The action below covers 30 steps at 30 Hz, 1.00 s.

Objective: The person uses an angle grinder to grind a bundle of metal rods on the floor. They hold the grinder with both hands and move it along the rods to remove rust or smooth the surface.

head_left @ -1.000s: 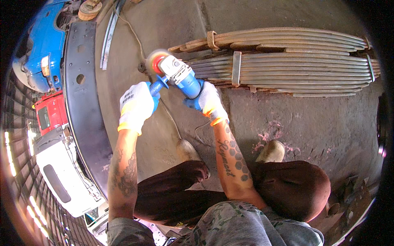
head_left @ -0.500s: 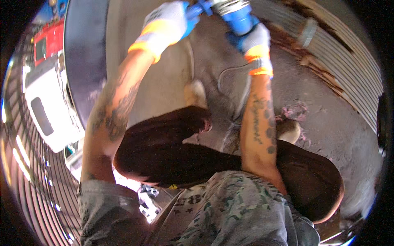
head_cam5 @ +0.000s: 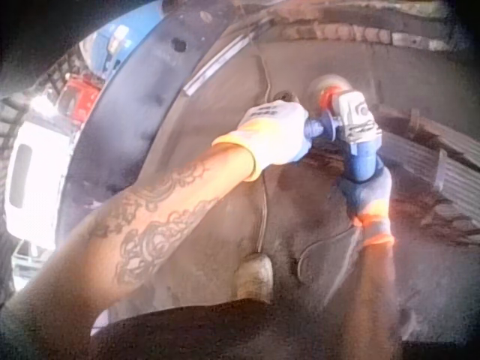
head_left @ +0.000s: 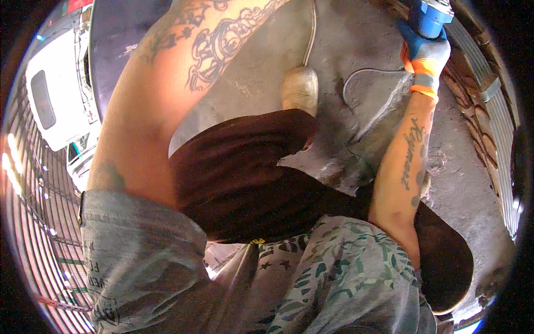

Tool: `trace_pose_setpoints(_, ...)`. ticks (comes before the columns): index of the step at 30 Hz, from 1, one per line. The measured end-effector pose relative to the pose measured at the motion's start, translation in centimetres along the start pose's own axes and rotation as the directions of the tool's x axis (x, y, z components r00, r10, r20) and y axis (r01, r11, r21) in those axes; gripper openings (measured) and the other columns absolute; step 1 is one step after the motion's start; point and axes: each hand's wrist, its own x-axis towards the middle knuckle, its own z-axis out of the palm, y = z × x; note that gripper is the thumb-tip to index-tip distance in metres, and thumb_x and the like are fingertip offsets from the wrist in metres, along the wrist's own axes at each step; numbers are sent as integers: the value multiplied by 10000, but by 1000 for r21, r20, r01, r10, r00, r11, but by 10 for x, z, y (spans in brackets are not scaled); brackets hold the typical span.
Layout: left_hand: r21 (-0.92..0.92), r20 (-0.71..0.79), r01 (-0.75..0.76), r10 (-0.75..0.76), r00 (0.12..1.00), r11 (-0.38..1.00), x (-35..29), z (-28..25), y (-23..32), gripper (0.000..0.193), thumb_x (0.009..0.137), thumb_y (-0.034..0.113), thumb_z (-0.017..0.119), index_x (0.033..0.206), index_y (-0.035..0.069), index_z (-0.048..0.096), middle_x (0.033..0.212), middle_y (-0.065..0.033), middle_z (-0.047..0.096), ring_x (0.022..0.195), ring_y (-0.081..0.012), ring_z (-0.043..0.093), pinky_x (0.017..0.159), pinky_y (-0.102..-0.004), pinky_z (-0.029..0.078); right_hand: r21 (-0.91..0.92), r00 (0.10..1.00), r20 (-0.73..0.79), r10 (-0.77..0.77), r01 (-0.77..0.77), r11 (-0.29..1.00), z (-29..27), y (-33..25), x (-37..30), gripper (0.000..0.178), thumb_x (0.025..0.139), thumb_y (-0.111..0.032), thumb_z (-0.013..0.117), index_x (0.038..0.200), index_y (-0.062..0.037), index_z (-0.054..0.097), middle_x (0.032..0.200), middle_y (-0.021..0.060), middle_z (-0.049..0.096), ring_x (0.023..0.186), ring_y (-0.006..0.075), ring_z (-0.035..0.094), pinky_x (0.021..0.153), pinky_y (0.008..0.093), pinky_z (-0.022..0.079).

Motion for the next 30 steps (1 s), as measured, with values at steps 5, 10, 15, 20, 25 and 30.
trace_pose_setpoints(5, -29, 28, 3, -2, 1000, 1000, -9, 3, -22, 339, 889, 242, 674, 1108, 18, 803, 1100, -268, 770, 1064, -425, 763, 914, -489, 601, -92, 1000, -3, -26, 26, 995, 14, -3, 2, 671, 641, -465, 1011, 1118, -48, 788, 1038, 91, 827, 906, 206, 767, 916, 359, 591)
trace_pose_setpoints(10, -14, -1, -15, 15, 1000, 1000, -9, 4, -44, 352, 889, 252, 676, 1119, 18, 803, 1132, -267, 768, 1097, -417, 759, 925, -494, 598, -47, 1000, 20, 6, -5, 999, 33, -18, -4, 603, 670, -384, 1012, 1115, -63, 763, 977, 51, 805, 829, 168, 719, 851, 346, 596)
trace_pose_setpoints(15, -75, -11, -30, 29, 1000, 997, -8, 1, -49, 356, 921, 295, 666, 1115, 28, 801, 1144, -266, 765, 1106, -417, 751, 924, -506, 591, 14, 993, -44, 112, -111, 994, 40, -42, -13, 523, 658, -431, 977, 1031, -107, 804, 919, 86, 814, 778, 217, 723, 827, 389, 600)
trace_pose_setpoints(20, -55, -304, -346, 315, 899, 937, 34, 48, -48, 276, 1025, 326, 601, 1032, 108, 770, 950, -190, 792, 908, -405, 773, 823, -523, 592, -365, 992, -116, -56, 9, 931, 17, -36, -7, 337, 758, -316, 883, 997, -97, 792, 877, 142, 791, 747, 278, 723, 778, 438, 609)
trace_pose_setpoints(25, -55, -6, -101, 101, 995, 993, 11, 24, -75, 412, 986, 464, 643, 1119, 94, 767, 1097, -241, 762, 1038, -457, 731, 887, -549, 571, -131, 966, -189, 177, -203, 970, 33, -120, -41, 498, 633, -309, 942, 1044, -106, 748, 926, 164, 802, 828, 335, 788, 788, 458, 621)
trace_pose_setpoints(30, -23, 18, -79, 79, 997, 997, 3, 19, -83, 343, 947, 407, 714, 1080, 95, 765, 1029, -223, 768, 980, -452, 740, 857, -547, 579, -83, 965, -154, 215, -229, 970, 48, -132, -53, 413, 710, -264, 850, 1083, -133, 727, 947, 175, 795, 899, 409, 774, 822, 489, 618)
